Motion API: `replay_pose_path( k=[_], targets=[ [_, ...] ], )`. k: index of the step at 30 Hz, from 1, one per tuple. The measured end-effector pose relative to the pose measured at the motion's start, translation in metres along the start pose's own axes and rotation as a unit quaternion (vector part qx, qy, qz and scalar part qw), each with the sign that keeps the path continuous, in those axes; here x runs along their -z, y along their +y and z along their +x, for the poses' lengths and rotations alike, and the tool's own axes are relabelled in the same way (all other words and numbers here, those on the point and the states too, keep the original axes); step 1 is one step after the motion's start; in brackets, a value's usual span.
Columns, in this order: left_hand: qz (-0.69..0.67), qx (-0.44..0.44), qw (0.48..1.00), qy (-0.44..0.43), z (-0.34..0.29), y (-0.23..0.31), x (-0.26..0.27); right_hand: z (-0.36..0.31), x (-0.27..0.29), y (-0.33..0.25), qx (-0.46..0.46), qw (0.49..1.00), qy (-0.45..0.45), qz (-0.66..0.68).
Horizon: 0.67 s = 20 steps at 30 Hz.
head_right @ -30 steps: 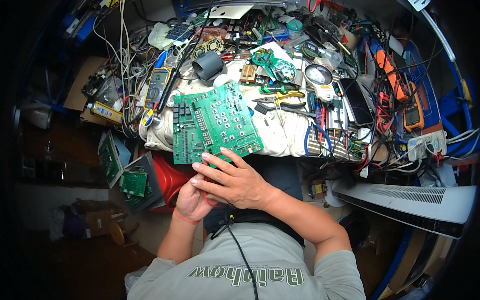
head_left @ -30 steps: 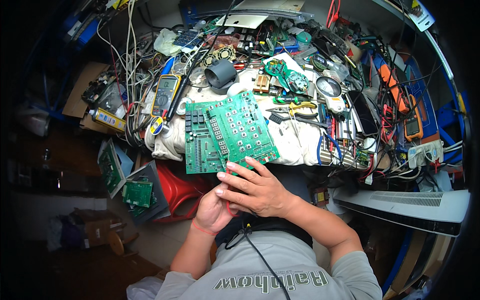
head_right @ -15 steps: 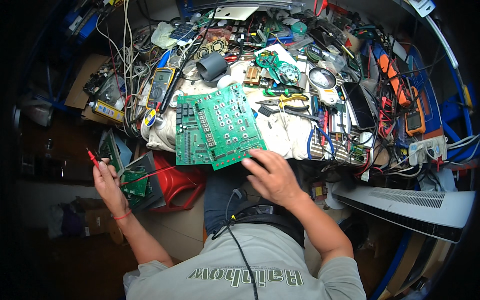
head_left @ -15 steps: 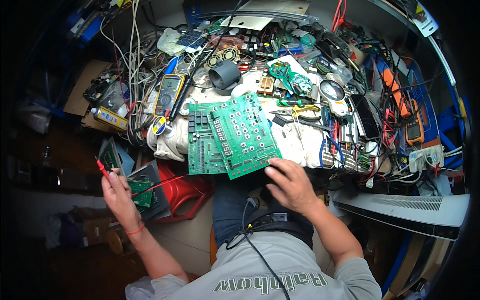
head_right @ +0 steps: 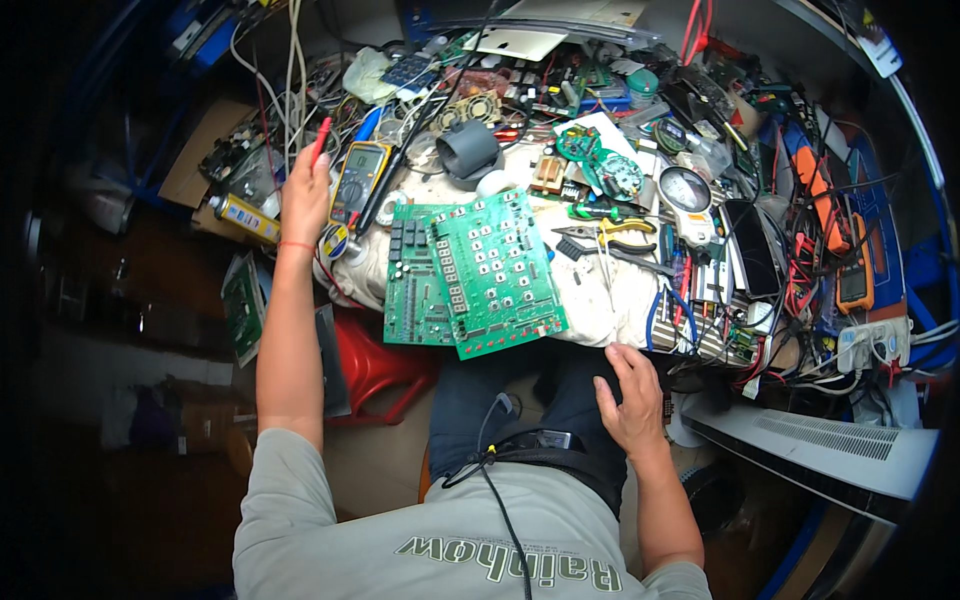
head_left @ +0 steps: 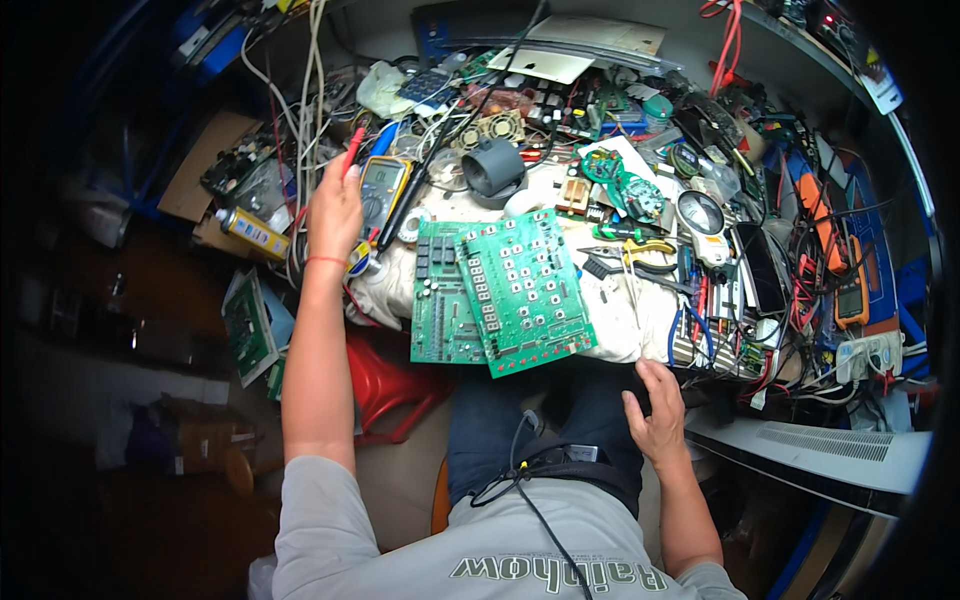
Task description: The person uses a multimeter to test points on a green circuit board, then uses a soldering iron to reflow solder on several joints. They repeat testing and soldering steps on the same board.
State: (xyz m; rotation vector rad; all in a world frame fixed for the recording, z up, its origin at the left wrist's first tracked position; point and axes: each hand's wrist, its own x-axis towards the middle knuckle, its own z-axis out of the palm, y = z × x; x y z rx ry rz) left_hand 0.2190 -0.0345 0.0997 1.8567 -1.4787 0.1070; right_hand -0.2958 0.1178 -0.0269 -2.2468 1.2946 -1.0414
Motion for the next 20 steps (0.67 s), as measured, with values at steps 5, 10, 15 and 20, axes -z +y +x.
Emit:
replay_pose_path(
  k=[5,10,15,20],
  targets=[
    [0.085,-0.036,0.996,0.01,0.055,-0.046,-0.09,-0.004,0.011,-0.001,-0.045,0.999,0.005,-0.012],
    [0.166,0.009,0.981,-0.103,0.061,-0.095,-0.128,0.002,0.02,0.002,-0.052,0.998,0.029,-0.01],
    [0.188,-0.03,0.975,-0.114,0.039,-0.091,-0.114,0.016,0.027,0.004,-0.055,0.998,0.031,-0.018],
    [0.164,-0.071,0.977,-0.117,0.012,-0.088,-0.081,0.036,0.032,0.013,-0.04,0.999,0.001,-0.03]
  ],
)
